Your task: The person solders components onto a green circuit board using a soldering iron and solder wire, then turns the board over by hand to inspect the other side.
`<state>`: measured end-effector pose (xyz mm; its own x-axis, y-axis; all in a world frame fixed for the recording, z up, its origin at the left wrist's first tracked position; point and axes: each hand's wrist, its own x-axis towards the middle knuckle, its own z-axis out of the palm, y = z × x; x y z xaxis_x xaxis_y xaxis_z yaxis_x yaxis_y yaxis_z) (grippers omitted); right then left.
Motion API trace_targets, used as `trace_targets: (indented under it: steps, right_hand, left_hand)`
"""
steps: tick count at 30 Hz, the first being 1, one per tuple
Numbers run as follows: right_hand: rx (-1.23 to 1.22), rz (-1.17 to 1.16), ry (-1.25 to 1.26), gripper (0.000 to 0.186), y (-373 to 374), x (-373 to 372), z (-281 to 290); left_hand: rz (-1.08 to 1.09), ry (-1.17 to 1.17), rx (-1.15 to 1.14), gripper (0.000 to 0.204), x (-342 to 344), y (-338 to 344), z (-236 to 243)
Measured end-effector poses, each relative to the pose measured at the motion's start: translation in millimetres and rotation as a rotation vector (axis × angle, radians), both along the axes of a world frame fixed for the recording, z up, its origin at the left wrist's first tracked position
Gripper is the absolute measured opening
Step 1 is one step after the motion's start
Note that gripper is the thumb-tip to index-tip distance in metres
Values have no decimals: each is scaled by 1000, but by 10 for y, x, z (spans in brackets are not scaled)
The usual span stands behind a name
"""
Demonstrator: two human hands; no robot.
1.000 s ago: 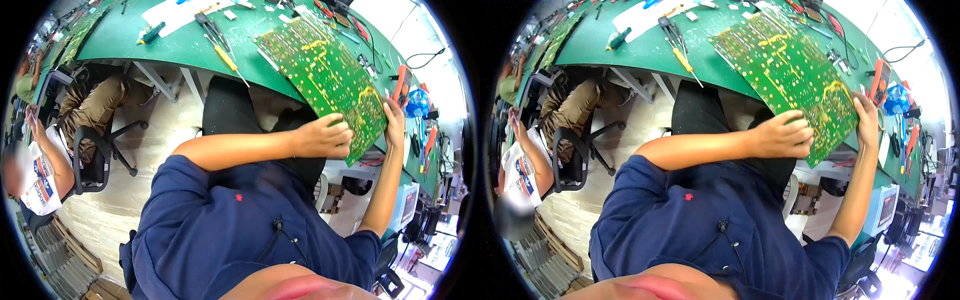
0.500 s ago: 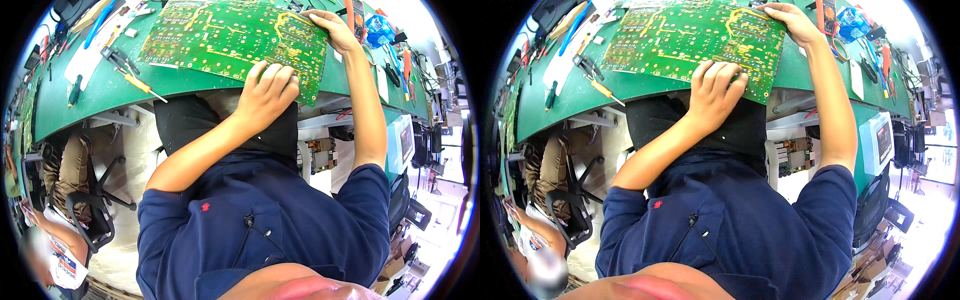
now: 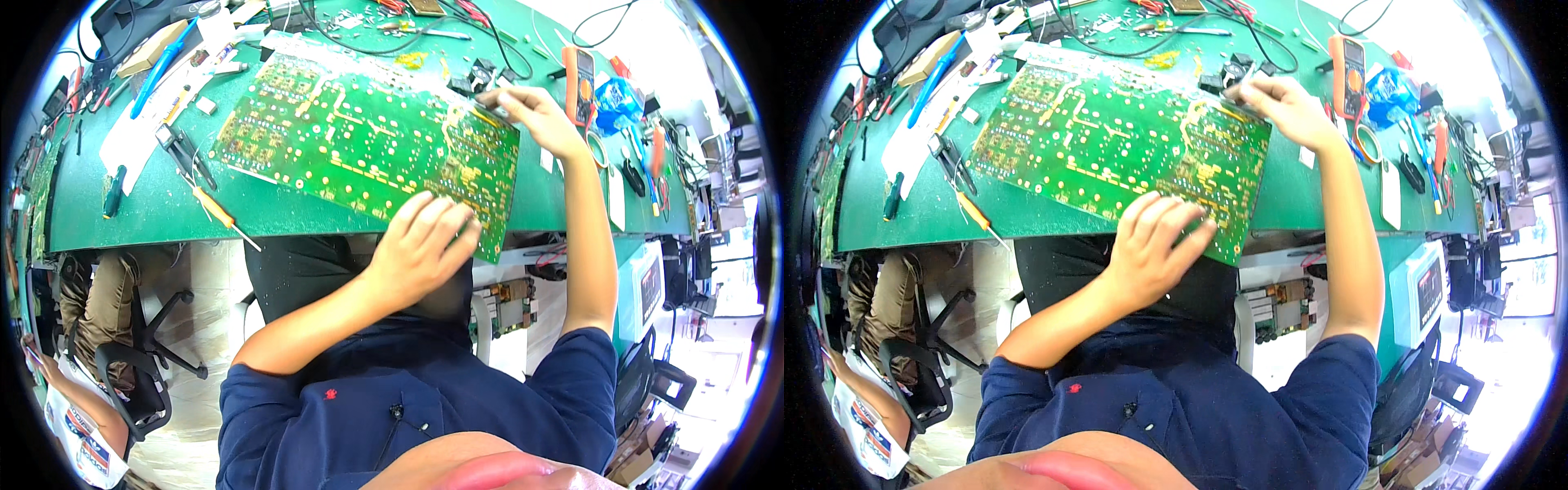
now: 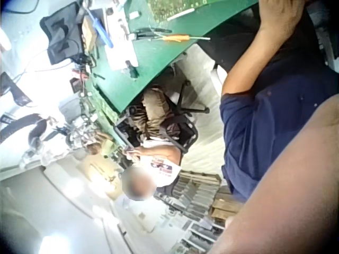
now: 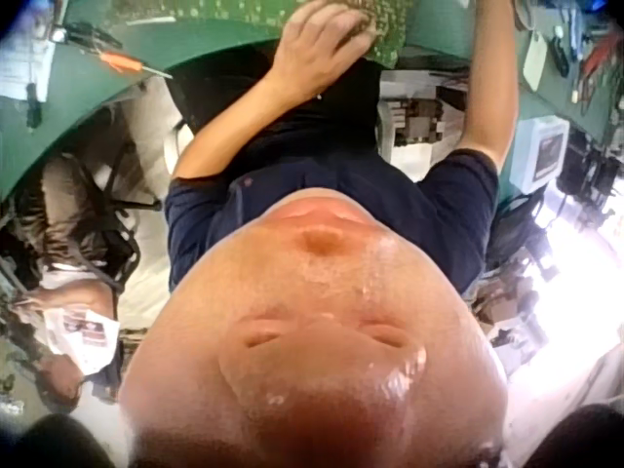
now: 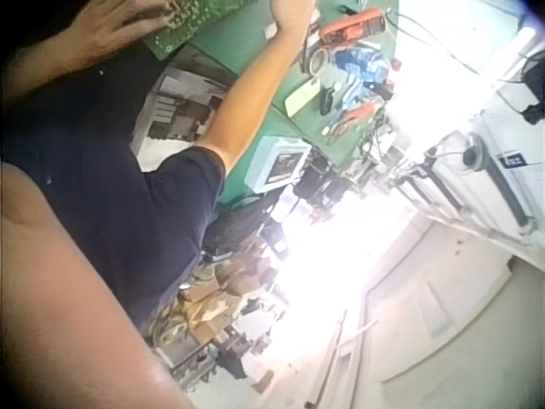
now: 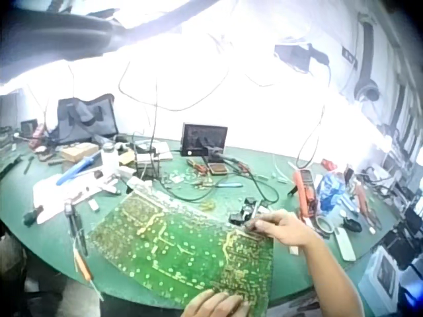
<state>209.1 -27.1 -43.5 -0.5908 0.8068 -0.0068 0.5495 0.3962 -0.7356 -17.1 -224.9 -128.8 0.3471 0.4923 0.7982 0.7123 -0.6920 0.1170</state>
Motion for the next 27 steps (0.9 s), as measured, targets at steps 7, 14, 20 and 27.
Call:
trace_targets:
  steps: [7, 14, 20, 27]
  right_hand:
    - [157, -31, -170, 21, 111, -15, 24]
    - [557, -198, -382, 19, 219, 133, -46]
    - [480, -355, -144, 39, 391, -72, 42]
    - [-241, -374, 513, 72, 1295, -793, -49]
  left_hand:
    - [-7, 15, 26, 22, -40, 9, -13]
    - [-4, -53, 52, 15, 57, 102, -50]
    - [41, -64, -31, 17, 194, 154, -6]
    - [28, -1, -16, 24, 153, 157, -43]
